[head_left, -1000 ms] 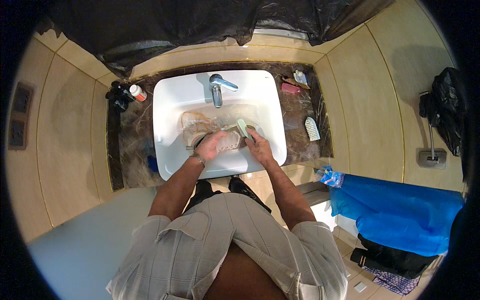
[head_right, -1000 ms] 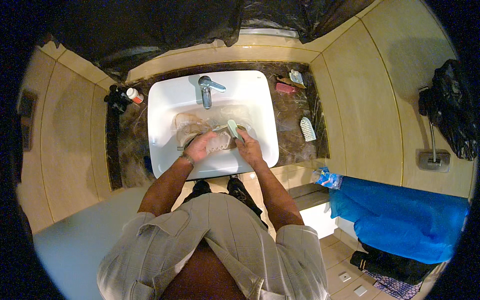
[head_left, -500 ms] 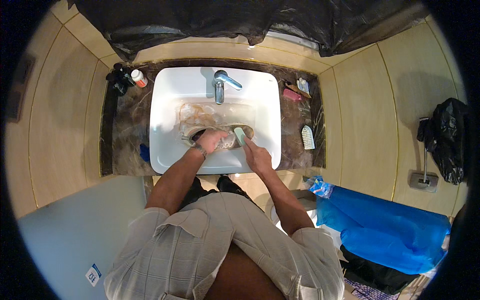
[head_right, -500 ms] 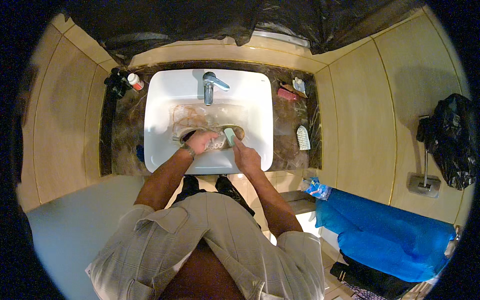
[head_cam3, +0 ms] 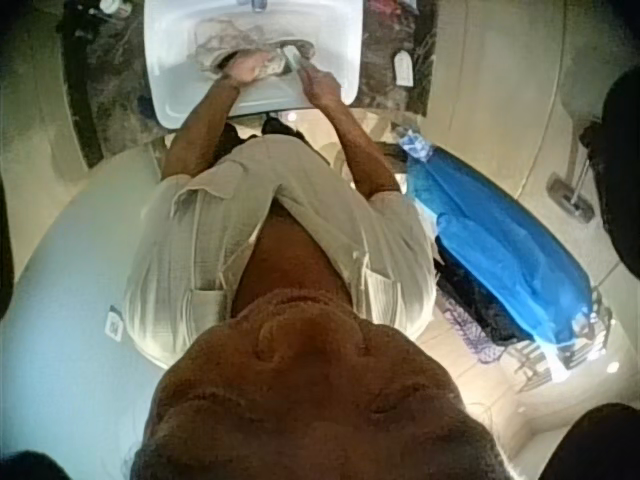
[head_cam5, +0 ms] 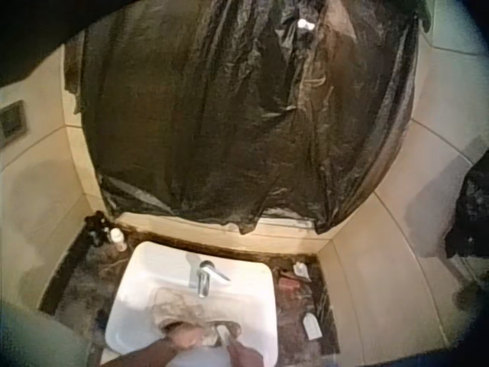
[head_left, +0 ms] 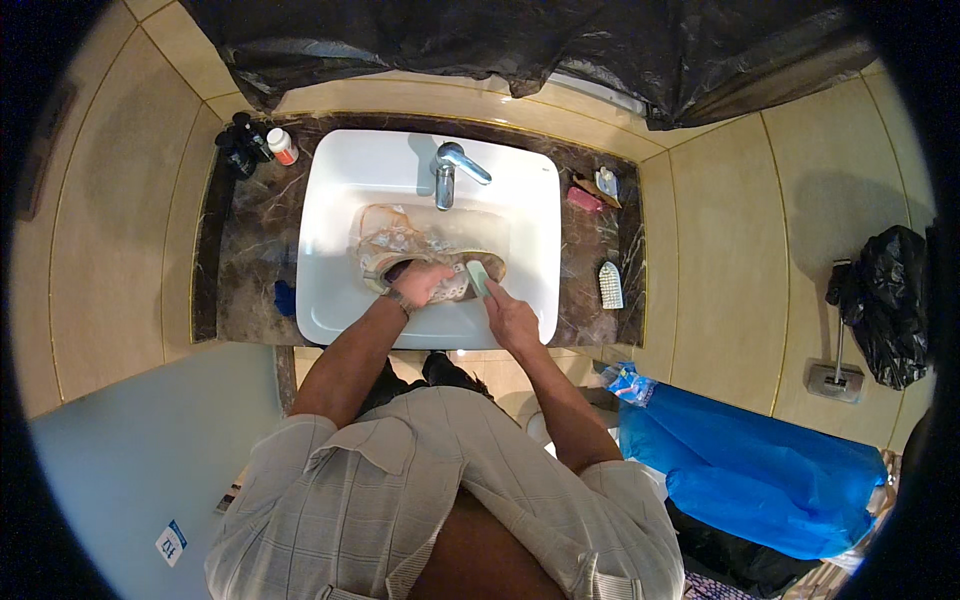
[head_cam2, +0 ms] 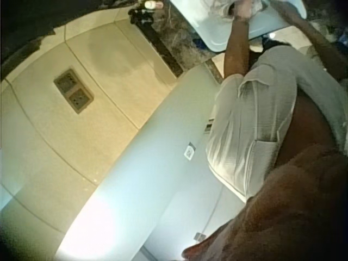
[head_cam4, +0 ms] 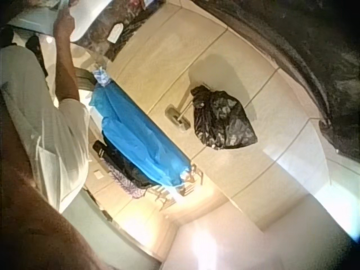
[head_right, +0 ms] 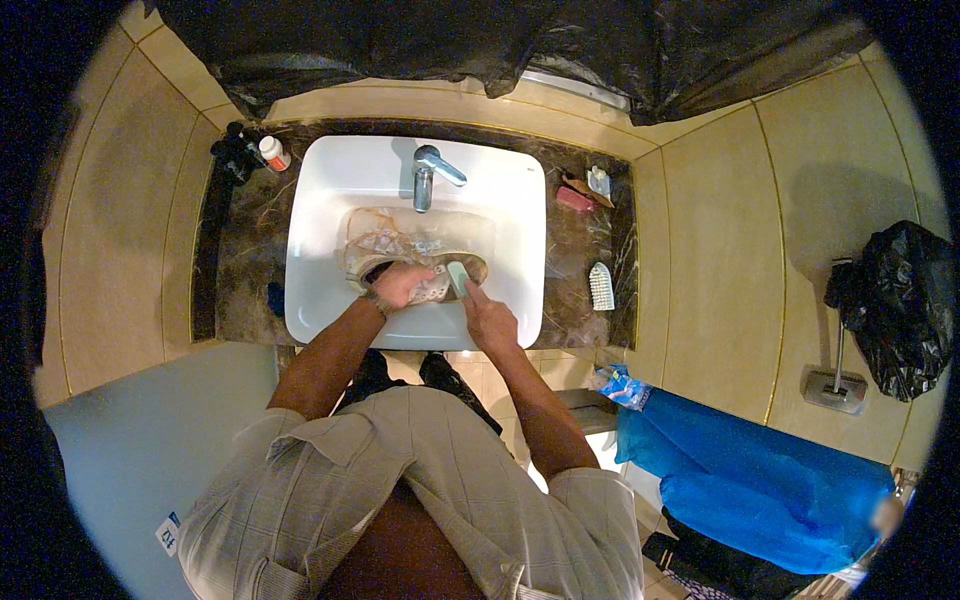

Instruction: The person removes the laces from a sneaker and places them in the sink. They then scrub the sneaker with a brush under running water, cleaning the exterior and interior surfaces. The person rinses the brush and continues scrubbing the shoe before rinsing it again.

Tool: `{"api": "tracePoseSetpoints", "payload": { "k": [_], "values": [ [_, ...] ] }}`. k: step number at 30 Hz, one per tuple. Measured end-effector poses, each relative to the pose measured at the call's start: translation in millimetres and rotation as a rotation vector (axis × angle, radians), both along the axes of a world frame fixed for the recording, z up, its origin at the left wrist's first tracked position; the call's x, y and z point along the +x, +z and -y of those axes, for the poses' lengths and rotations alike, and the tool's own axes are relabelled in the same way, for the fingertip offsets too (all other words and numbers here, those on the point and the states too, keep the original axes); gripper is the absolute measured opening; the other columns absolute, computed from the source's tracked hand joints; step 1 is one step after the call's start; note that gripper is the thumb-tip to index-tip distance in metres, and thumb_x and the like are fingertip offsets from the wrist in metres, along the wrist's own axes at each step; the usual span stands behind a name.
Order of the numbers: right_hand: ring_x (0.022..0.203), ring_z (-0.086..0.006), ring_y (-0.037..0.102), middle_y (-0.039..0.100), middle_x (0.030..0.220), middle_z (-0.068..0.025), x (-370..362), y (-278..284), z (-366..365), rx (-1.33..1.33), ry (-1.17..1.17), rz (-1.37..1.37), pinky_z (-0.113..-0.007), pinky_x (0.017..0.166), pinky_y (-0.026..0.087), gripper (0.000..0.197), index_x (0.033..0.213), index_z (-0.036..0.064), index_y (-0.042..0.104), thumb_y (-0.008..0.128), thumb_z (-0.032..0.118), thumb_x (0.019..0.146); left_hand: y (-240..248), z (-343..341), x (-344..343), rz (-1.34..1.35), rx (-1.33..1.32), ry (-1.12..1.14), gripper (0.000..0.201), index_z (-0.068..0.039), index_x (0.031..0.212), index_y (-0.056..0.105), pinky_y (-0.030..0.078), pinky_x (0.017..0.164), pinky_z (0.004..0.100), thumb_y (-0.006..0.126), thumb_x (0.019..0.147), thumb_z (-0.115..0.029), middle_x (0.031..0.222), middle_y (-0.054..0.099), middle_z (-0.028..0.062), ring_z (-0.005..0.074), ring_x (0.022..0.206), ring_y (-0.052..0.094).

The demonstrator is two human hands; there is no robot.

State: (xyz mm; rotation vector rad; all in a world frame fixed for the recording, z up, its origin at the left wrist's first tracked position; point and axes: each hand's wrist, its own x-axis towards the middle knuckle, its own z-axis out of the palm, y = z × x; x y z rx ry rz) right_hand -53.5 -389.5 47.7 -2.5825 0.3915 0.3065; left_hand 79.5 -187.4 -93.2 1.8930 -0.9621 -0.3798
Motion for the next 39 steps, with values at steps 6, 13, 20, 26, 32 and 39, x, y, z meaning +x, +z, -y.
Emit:
{"api": "tracePoseSetpoints", "payload": {
  "k": [6,13,20,26,32,39],
  "values": [
    [0.081,-0.0471,0.069,0.071,0.091,-0.0262,43,-15,-20,-0.012,-0.065,0.012,-0.056,0.072,0.054,0.039,0.138,0.0178,0.059,0.057,0.032,0.101,28,0,-2,-0.464,0.051,0.072,0.030,-0.004,0.120,0.070,0.052,0.095,0.0400,0.061,0.098,-0.022,0.115,0.074,0.0146,0.0291,0.105,0.069],
    [0.081,-0.0478,0.069,0.071,0.088,-0.0261,-12,-15,-6,0.051,0.012,0.068,-0.058,0.071,0.053,0.040,0.140,0.0194,0.056,0.054,0.034,0.102,39,2,-10,-0.682,-0.028,0.184,0.032,-0.006,0.121,0.071,0.051,0.094,0.0387,0.061,0.098,-0.026,0.114,0.074,0.0133,0.0289,0.104,0.068],
    [0.087,-0.0497,0.067,0.070,0.093,-0.0280,41,-25,-27,0.064,-0.078,0.075,-0.059,0.077,0.052,0.039,0.139,0.0212,0.058,0.053,0.035,0.103,25,-1,-10,-0.477,0.099,0.131,0.035,-0.007,0.121,0.072,0.052,0.093,0.0399,0.060,0.099,-0.032,0.114,0.074,0.0147,0.0284,0.102,0.069],
    [0.082,-0.0492,0.068,0.070,0.088,-0.0281,-15,-13,-17,0.098,-0.020,0.048,-0.059,0.073,0.052,0.041,0.142,0.0209,0.055,0.053,0.032,0.103,36,3,-9,-0.614,0.144,0.190,0.039,-0.004,0.121,0.070,0.052,0.092,0.0396,0.060,0.099,-0.035,0.112,0.074,0.0152,0.0282,0.099,0.069],
    [0.082,-0.0482,0.068,0.071,0.092,-0.0271,51,-35,-24,0.027,-0.091,0.116,-0.059,0.075,0.053,0.042,0.143,0.0186,0.054,0.053,0.033,0.103,15,1,-8,-0.489,-0.028,0.132,0.036,0.000,0.118,0.070,0.053,0.089,0.0391,0.060,0.100,-0.030,0.110,0.073,0.0155,0.0244,0.096,0.068],
    [0.077,-0.0457,0.069,0.071,0.084,-0.0244,-24,-15,-26,0.063,-0.052,0.020,-0.057,0.070,0.054,0.040,0.140,0.0199,0.056,0.055,0.033,0.102,2,6,-3,-1.269,-0.246,0.344,0.036,0.005,0.108,0.071,0.051,0.092,0.0363,0.065,0.098,-0.029,0.109,0.073,0.0098,0.0207,0.100,0.066]
  ]
}}
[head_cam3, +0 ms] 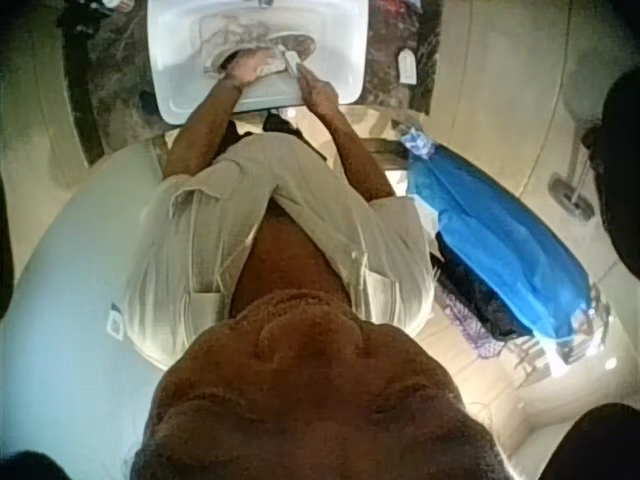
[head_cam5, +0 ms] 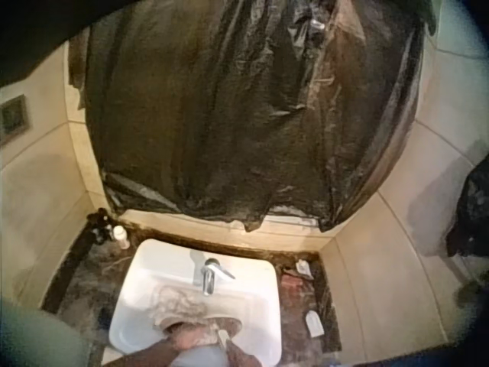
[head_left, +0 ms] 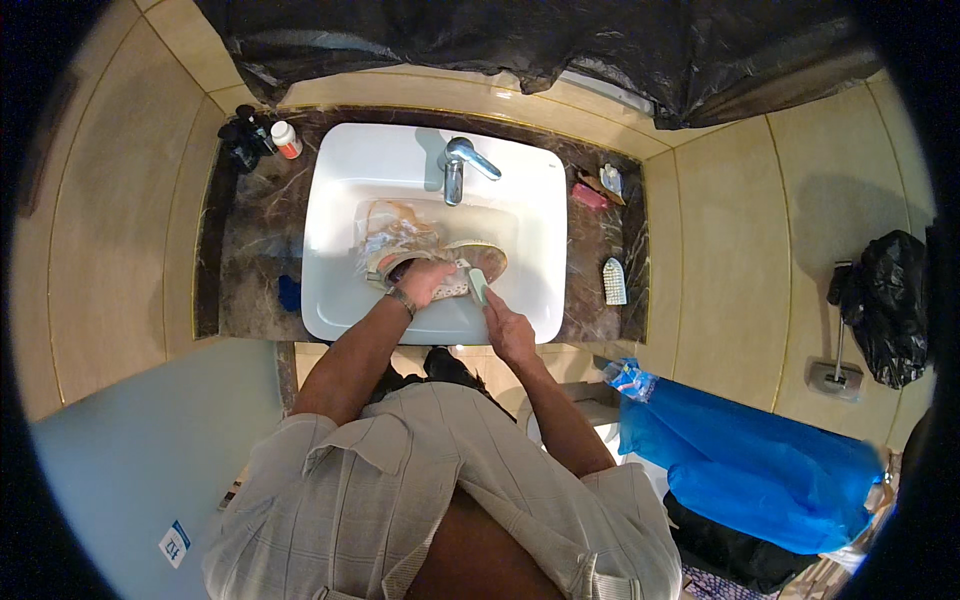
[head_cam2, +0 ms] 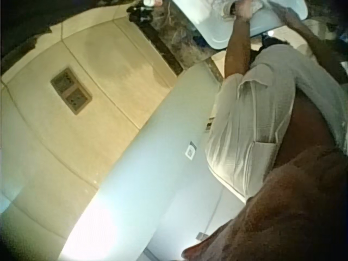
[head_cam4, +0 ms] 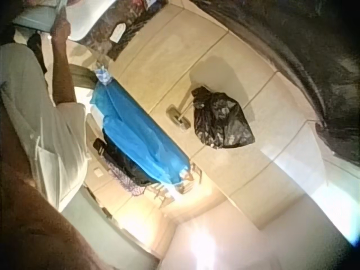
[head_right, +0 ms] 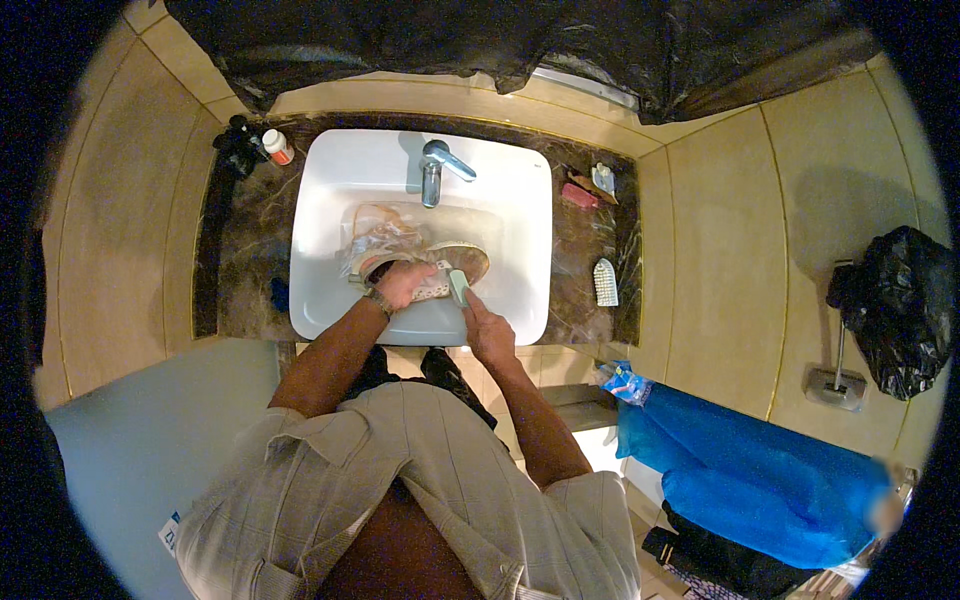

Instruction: The person removes the laces from a sneaker and places them in the sink. They then scrub the sneaker with a brush under running water, cleaning the exterior and interior surfaces. The person rinses the brush and continues scrubbing the shoe before rinsing it again.

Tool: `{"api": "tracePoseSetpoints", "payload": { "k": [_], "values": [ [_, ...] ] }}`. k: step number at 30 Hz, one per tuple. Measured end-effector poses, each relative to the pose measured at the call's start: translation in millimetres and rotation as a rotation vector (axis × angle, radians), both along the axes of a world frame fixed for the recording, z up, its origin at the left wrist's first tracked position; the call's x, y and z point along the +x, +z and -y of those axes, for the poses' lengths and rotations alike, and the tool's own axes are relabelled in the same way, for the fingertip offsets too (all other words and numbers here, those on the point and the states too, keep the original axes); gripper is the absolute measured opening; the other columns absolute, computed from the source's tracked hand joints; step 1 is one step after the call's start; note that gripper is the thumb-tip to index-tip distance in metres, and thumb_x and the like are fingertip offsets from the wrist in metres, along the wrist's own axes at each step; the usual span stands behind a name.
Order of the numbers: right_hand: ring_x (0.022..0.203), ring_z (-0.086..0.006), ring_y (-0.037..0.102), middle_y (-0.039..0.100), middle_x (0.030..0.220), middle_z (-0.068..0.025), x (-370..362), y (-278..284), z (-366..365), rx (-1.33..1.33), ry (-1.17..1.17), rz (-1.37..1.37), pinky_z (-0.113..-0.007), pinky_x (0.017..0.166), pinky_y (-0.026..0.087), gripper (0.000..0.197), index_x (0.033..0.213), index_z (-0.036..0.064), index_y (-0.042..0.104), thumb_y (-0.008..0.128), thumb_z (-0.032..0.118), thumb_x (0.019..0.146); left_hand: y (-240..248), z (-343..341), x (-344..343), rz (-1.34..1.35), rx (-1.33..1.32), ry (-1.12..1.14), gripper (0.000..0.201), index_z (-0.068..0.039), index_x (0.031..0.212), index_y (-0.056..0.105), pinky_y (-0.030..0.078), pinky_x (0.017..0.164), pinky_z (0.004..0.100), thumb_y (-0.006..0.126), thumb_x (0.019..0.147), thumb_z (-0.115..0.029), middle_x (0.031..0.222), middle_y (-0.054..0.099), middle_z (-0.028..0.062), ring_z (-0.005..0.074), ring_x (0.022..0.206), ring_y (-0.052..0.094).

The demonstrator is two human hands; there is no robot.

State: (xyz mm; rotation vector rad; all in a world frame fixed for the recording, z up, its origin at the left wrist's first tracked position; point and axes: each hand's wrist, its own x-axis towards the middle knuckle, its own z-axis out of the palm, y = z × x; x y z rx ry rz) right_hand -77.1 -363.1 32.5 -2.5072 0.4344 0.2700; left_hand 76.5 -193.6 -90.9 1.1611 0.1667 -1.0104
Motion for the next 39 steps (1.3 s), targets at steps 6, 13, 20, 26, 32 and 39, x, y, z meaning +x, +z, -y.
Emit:
{"api": "tracePoseSetpoints", "payload": {
  "k": [6,13,20,26,32,39],
  "values": [
    [0.074,-0.0440,0.070,0.071,0.082,-0.0247,60,-29,0,-0.192,-0.054,0.100,-0.055,0.068,0.055,0.040,0.141,0.0218,0.055,0.054,0.033,0.103,15,-6,0,0.347,0.102,-0.231,0.037,0.005,0.114,0.070,0.051,0.092,0.0345,0.070,0.096,-0.028,0.108,0.073,0.0096,0.0200,0.102,0.066],
    [0.075,-0.0435,0.070,0.071,0.082,-0.0253,59,-33,4,-0.119,-0.250,0.174,-0.053,0.068,0.055,0.041,0.141,0.0224,0.058,0.052,0.037,0.103,34,-25,3,0.697,0.128,-0.351,0.037,0.005,0.119,0.067,0.050,0.095,0.0352,0.062,0.100,-0.025,0.116,0.072,0.0111,0.0218,0.105,0.066],
    [0.076,-0.0458,0.069,0.070,0.082,-0.0266,67,-45,19,-0.031,-0.216,0.214,-0.054,0.068,0.054,0.042,0.142,0.0193,0.058,0.055,0.032,0.102,52,-4,2,-0.127,-0.259,0.052,0.032,0.002,0.120,0.068,0.053,0.096,0.0344,0.062,0.099,-0.022,0.119,0.071,0.0103,0.0230,0.106,0.067],
    [0.082,-0.0478,0.069,0.070,0.090,-0.0276,84,-52,38,0.060,-0.083,0.191,-0.056,0.073,0.054,0.042,0.143,0.0183,0.055,0.055,0.031,0.103,39,25,9,-0.367,-0.182,0.190,0.037,0.001,0.126,0.065,0.053,0.095,0.0330,0.064,0.099,-0.024,0.121,0.070,0.0093,0.0209,0.105,0.067],
    [0.088,-0.0487,0.068,0.071,0.097,-0.0264,73,-74,45,0.235,0.073,0.210,-0.058,0.080,0.053,0.043,0.145,0.0181,0.050,0.050,0.033,0.104,24,6,-1,1.156,0.634,-0.283,0.041,-0.005,0.138,0.058,0.053,0.093,0.0424,0.056,0.099,-0.019,0.121,0.070,0.0196,0.0353,0.104,0.068],
    [0.089,-0.0455,0.069,0.072,0.100,-0.0249,91,-60,57,0.120,0.163,0.020,-0.058,0.079,0.053,0.041,0.142,0.0176,0.050,0.049,0.032,0.104,56,23,-6,1.106,0.769,-0.449,0.044,-0.007,0.138,0.056,0.053,0.090,0.0448,0.058,0.095,-0.017,0.114,0.069,0.0239,0.0396,0.103,0.068]
  ]
}}
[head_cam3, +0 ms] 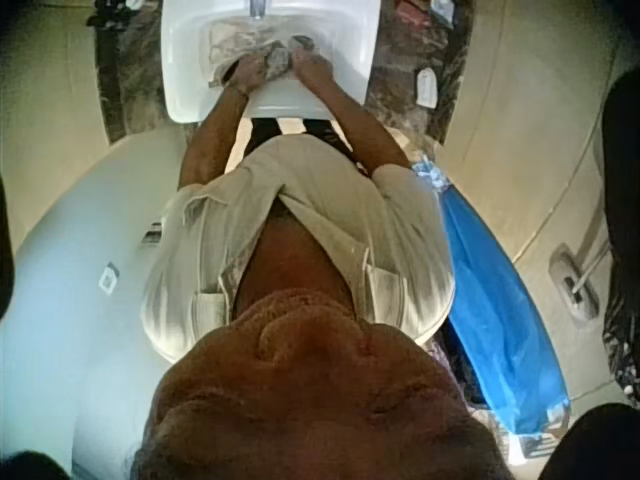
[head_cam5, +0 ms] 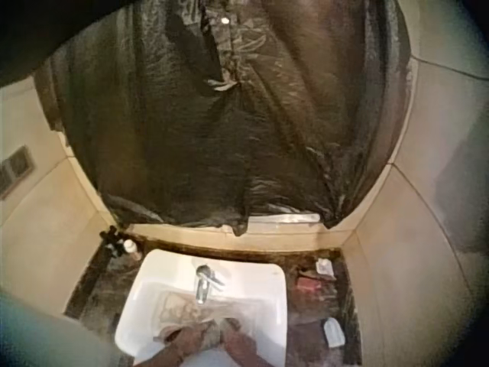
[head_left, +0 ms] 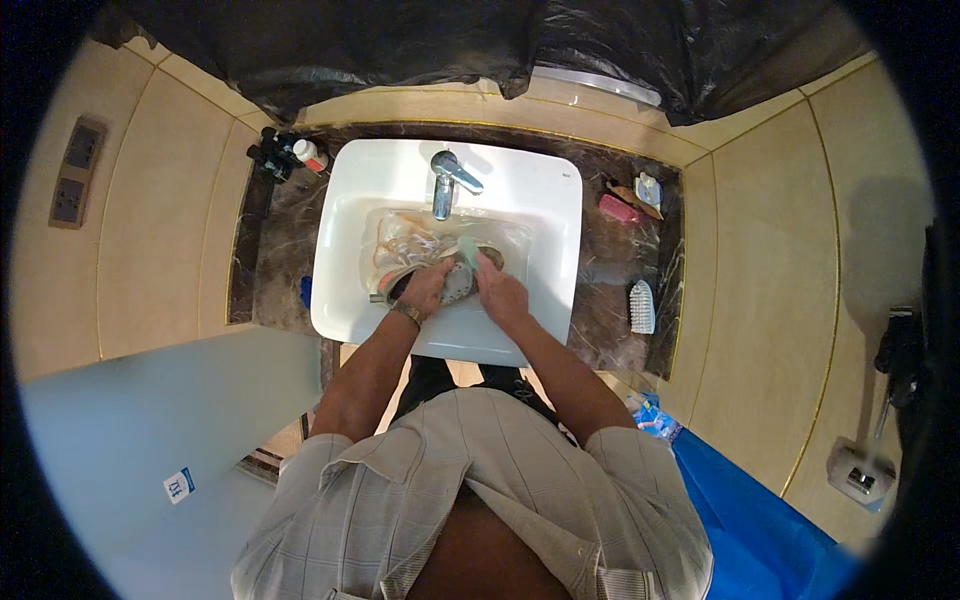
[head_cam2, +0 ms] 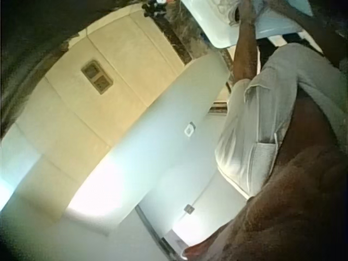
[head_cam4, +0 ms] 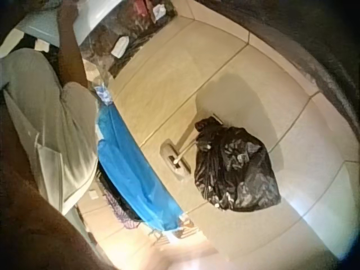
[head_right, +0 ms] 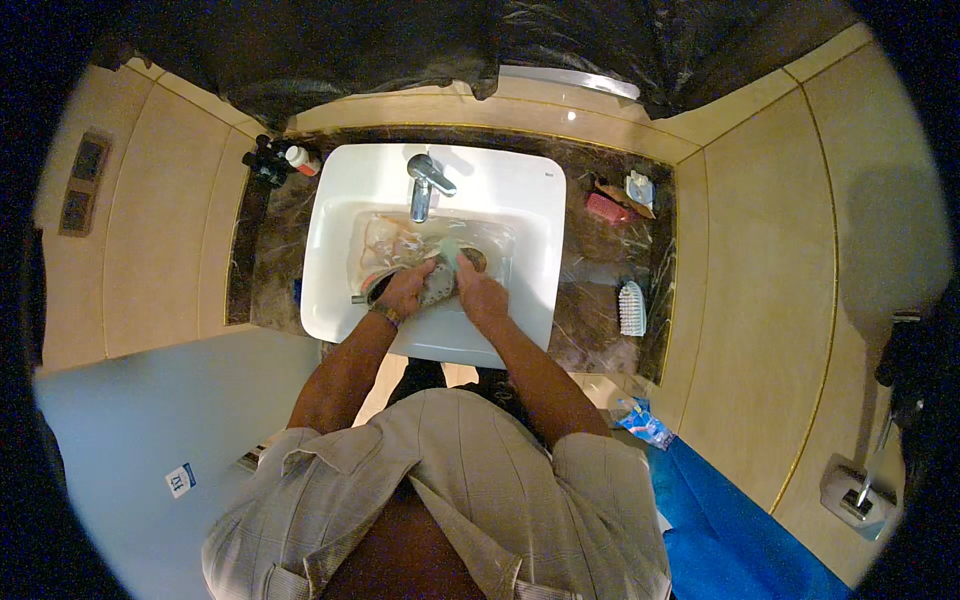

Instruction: The person removes the laces from a sneaker and places them in the sink. They then scrub the sneaker with a brush under running water, cleaning the exterior and interior surfaces. The person rinses the brush and continues scrubbing the shoe before rinsing it again.

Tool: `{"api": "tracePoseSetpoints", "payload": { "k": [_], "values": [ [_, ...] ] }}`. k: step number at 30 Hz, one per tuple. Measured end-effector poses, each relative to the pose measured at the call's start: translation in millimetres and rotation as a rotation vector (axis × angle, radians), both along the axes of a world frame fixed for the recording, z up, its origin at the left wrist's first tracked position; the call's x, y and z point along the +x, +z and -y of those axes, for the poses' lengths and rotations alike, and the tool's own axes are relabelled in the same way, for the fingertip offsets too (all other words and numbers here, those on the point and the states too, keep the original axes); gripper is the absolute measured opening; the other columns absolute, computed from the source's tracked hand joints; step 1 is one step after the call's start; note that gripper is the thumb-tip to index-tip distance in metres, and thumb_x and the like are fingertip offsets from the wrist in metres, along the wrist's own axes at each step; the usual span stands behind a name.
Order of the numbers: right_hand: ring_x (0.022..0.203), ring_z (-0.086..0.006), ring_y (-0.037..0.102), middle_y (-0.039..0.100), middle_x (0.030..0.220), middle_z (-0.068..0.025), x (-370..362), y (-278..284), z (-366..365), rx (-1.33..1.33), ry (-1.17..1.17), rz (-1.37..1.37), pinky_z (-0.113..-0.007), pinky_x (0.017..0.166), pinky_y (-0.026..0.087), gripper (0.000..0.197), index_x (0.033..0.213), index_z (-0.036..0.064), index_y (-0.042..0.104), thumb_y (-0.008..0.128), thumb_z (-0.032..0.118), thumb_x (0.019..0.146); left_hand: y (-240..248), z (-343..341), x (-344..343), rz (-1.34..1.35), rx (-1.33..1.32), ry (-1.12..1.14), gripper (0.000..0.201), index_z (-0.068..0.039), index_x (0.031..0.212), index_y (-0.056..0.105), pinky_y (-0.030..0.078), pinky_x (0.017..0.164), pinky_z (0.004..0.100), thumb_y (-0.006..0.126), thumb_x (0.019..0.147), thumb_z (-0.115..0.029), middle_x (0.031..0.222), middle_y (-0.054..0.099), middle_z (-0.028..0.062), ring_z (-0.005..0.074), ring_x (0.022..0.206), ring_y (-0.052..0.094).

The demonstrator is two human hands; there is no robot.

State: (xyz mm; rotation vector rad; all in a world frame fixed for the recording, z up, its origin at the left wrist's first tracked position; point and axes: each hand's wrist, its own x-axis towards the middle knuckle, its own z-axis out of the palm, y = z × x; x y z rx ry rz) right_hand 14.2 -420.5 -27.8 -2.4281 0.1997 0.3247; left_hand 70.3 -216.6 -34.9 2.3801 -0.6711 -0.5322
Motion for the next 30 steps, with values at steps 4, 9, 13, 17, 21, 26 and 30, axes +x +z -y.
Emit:
{"api": "tracePoseSetpoints", "payload": {
  "k": [4,9,13,17,21,26,30],
  "values": [
    [0.088,-0.0459,0.069,0.072,0.096,-0.0248,23,5,3,0.013,-0.027,0.051,-0.059,0.079,0.052,0.043,0.144,0.0182,0.048,0.049,0.033,0.104,-43,6,6,-0.676,-0.539,0.529,0.043,-0.007,0.136,0.057,0.055,0.088,0.0462,0.059,0.094,-0.016,0.112,0.070,0.0250,0.0402,0.102,0.068],
    [0.084,-0.0467,0.069,0.071,0.093,-0.0255,-33,10,-1,0.096,0.029,-0.078,-0.062,0.076,0.051,0.045,0.149,0.0213,0.044,0.048,0.032,0.105,-72,-2,13,-0.841,-0.703,0.673,0.041,-0.006,0.126,0.062,0.056,0.087,0.0488,0.062,0.087,-0.017,0.109,0.070,0.0247,0.0422,0.101,0.069],
    [0.082,-0.0458,0.069,0.071,0.092,-0.0260,-35,8,11,-0.065,0.018,-0.133,-0.061,0.075,0.052,0.047,0.150,0.0225,0.043,0.049,0.034,0.105,-57,-6,13,-0.290,-0.509,0.217,0.040,-0.006,0.120,0.064,0.055,0.087,0.0484,0.065,0.083,-0.021,0.108,0.070,0.0247,0.0415,0.101,0.069],
    [0.079,-0.0450,0.069,0.071,0.091,-0.0257,1,-7,5,-0.091,-0.144,-0.121,-0.058,0.073,0.053,0.049,0.150,0.0195,0.043,0.050,0.033,0.104,-18,-8,28,0.022,0.092,-0.129,0.037,-0.005,0.120,0.063,0.056,0.086,0.0469,0.065,0.086,-0.018,0.109,0.070,0.0214,0.0372,0.101,0.069],
    [0.078,-0.0447,0.070,0.070,0.090,-0.0266,-20,-5,-32,0.005,-0.159,0.033,-0.056,0.073,0.054,0.049,0.148,0.0114,0.044,0.052,0.030,0.103,-52,-16,31,-0.119,-0.450,-0.004,0.026,-0.002,0.121,0.061,0.060,0.085,0.0477,0.059,0.100,-0.016,0.110,0.071,0.0131,0.0291,0.099,0.072],
    [0.083,-0.0476,0.068,0.071,0.093,-0.0273,-41,7,-40,0.156,-0.203,0.100,-0.057,0.077,0.053,0.047,0.147,0.0132,0.046,0.051,0.031,0.103,-54,-11,25,-0.730,-0.858,0.438,0.025,-0.002,0.119,0.063,0.060,0.089,0.0469,0.060,0.099,-0.016,0.111,0.072,0.0123,0.0283,0.101,0.071],
    [0.081,-0.0498,0.066,0.071,0.089,-0.0254,-3,-1,-25,-0.013,-0.268,0.069,-0.059,0.075,0.052,0.048,0.150,0.0177,0.043,0.048,0.035,0.105,-26,-17,36,-0.088,-0.191,-0.006,0.037,-0.002,0.122,0.065,0.055,0.094,0.0393,0.071,0.088,-0.017,0.116,0.072,0.0177,0.0300,0.108,0.070]
  ]
}}
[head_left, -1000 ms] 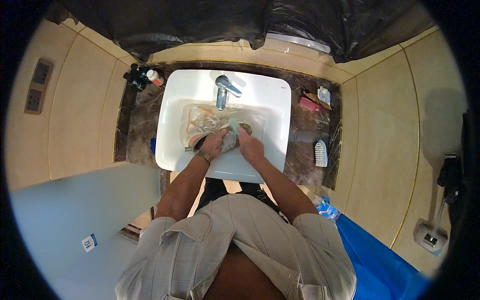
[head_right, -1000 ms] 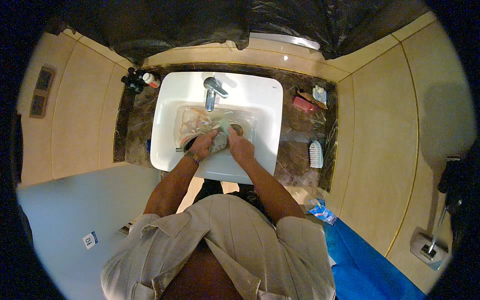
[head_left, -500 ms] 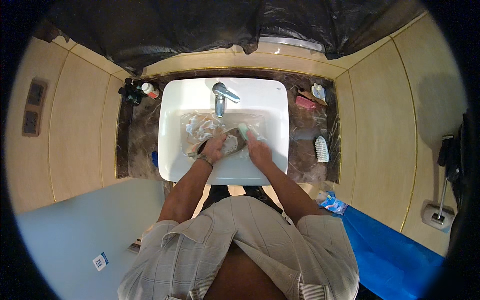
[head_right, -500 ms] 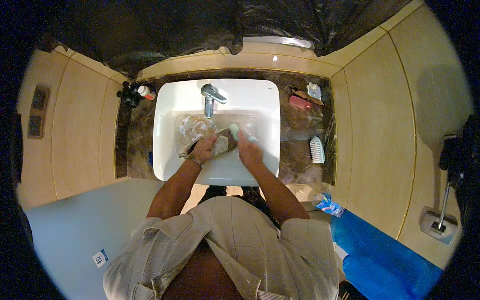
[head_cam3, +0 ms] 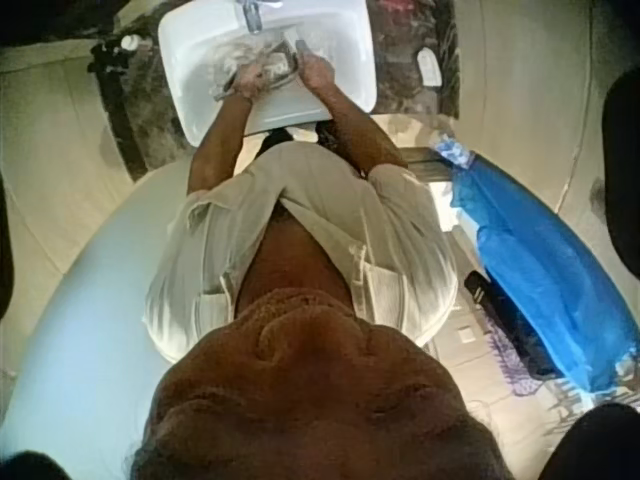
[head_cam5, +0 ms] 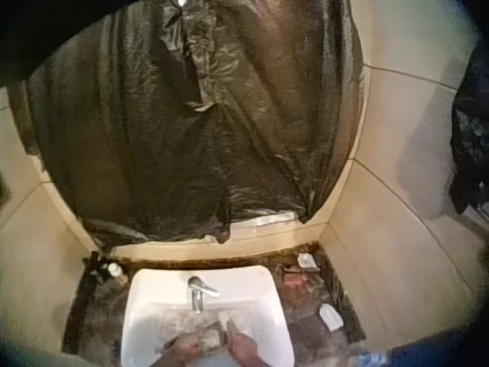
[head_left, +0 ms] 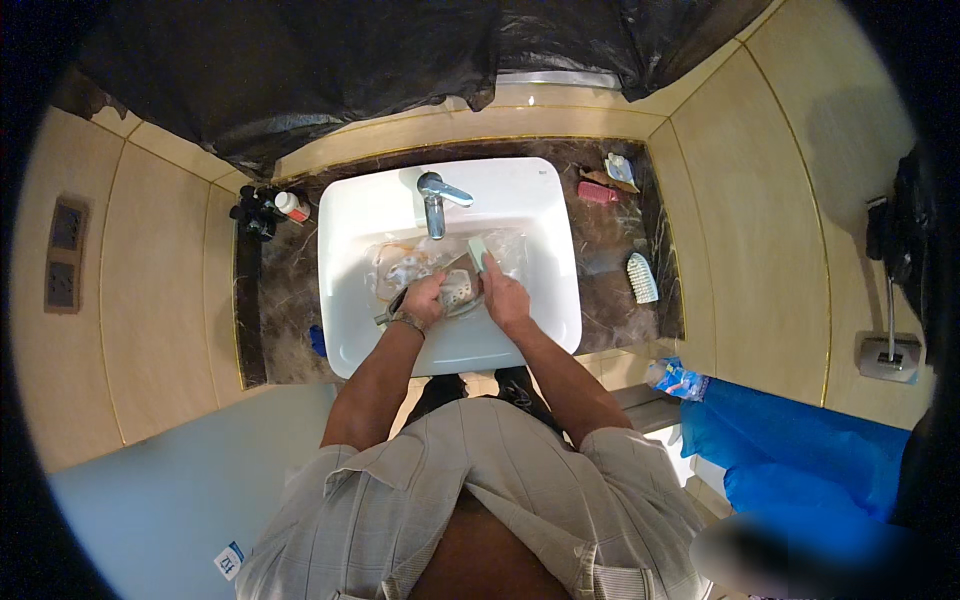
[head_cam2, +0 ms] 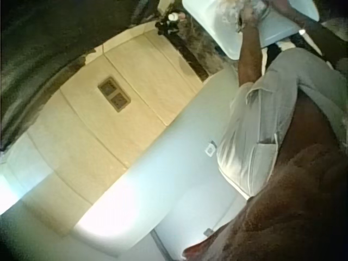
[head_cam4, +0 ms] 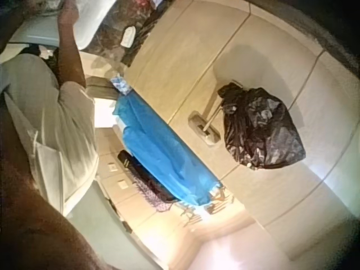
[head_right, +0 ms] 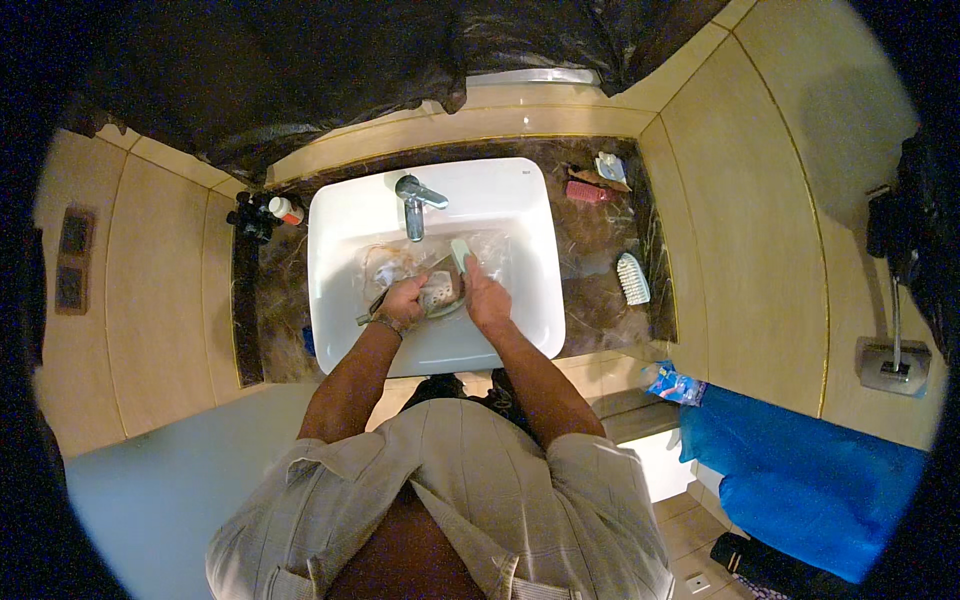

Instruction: The person removes the laces from a sneaker and places them in the sink. They then scrub the sneaker with a brush under running water, cleaning the exterior and interior surfaces. The person rinses the brush and continues scrubbing the shoe before rinsing it again.

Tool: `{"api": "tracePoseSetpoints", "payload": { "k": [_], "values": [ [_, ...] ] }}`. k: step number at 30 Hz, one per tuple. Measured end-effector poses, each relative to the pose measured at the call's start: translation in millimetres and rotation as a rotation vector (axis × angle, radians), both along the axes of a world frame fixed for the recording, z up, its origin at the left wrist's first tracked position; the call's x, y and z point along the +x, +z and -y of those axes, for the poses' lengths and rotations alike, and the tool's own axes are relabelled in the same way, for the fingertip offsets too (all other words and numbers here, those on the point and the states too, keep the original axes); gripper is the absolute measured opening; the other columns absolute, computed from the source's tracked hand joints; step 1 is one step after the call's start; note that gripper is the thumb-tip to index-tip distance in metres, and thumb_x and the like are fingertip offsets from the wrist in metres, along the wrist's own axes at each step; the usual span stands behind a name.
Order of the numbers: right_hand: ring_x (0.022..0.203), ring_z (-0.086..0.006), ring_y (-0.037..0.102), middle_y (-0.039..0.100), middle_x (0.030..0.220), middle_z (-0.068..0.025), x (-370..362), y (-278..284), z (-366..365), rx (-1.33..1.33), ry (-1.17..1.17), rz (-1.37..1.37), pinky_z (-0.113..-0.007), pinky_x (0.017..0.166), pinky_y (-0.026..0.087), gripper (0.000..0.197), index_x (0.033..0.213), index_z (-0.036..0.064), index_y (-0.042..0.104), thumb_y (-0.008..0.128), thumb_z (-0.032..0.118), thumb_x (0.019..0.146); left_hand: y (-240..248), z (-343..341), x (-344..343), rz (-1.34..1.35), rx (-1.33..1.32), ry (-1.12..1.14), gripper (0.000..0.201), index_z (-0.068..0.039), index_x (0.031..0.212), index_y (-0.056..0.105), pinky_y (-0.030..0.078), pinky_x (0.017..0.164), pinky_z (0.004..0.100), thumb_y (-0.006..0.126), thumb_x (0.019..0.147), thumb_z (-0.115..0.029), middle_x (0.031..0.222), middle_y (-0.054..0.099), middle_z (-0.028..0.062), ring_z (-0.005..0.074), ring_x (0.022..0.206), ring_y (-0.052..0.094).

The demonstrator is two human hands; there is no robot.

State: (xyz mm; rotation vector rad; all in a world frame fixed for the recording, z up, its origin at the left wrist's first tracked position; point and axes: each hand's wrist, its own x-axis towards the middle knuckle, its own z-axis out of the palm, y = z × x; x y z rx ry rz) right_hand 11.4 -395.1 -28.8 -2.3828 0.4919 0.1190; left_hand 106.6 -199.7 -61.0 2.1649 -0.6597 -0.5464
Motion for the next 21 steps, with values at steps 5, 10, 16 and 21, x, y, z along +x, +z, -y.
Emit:
{"api": "tracePoseSetpoints", "payload": {
  "k": [5,10,16,21],
  "values": [
    [0.081,-0.0495,0.067,0.071,0.089,-0.0253,-24,-14,-27,0.094,-0.058,0.166,-0.058,0.074,0.053,0.047,0.149,0.0152,0.044,0.049,0.034,0.105,15,-4,9,0.019,0.176,-0.043,0.045,-0.004,0.126,0.064,0.054,0.095,0.0414,0.066,0.081,-0.011,0.117,0.070,0.0214,0.0379,0.110,0.068],
    [0.084,-0.0489,0.067,0.071,0.092,-0.0263,-45,1,-29,0.150,-0.025,0.093,-0.059,0.076,0.052,0.045,0.147,0.0149,0.046,0.049,0.032,0.105,-3,-12,3,-0.008,0.112,0.104,0.044,-0.005,0.126,0.064,0.053,0.094,0.0429,0.065,0.083,-0.012,0.116,0.070,0.0226,0.0400,0.109,0.067],
    [0.091,-0.0491,0.067,0.070,0.097,-0.0280,6,5,-15,0.073,-0.101,0.005,-0.058,0.080,0.051,0.044,0.146,0.0141,0.045,0.048,0.032,0.105,12,-7,13,-0.130,0.306,0.079,0.042,-0.004,0.127,0.064,0.052,0.095,0.0425,0.067,0.087,-0.016,0.116,0.070,0.0232,0.0378,0.110,0.067],
    [0.085,-0.0510,0.067,0.069,0.091,-0.0298,-45,-2,-55,0.286,-0.137,0.115,-0.061,0.076,0.051,0.044,0.146,0.0126,0.041,0.048,0.027,0.104,43,-5,4,-0.079,0.217,0.086,0.038,-0.004,0.127,0.064,0.053,0.093,0.0371,0.065,0.091,-0.015,0.118,0.071,0.0175,0.0308,0.109,0.068]
  ]
}}
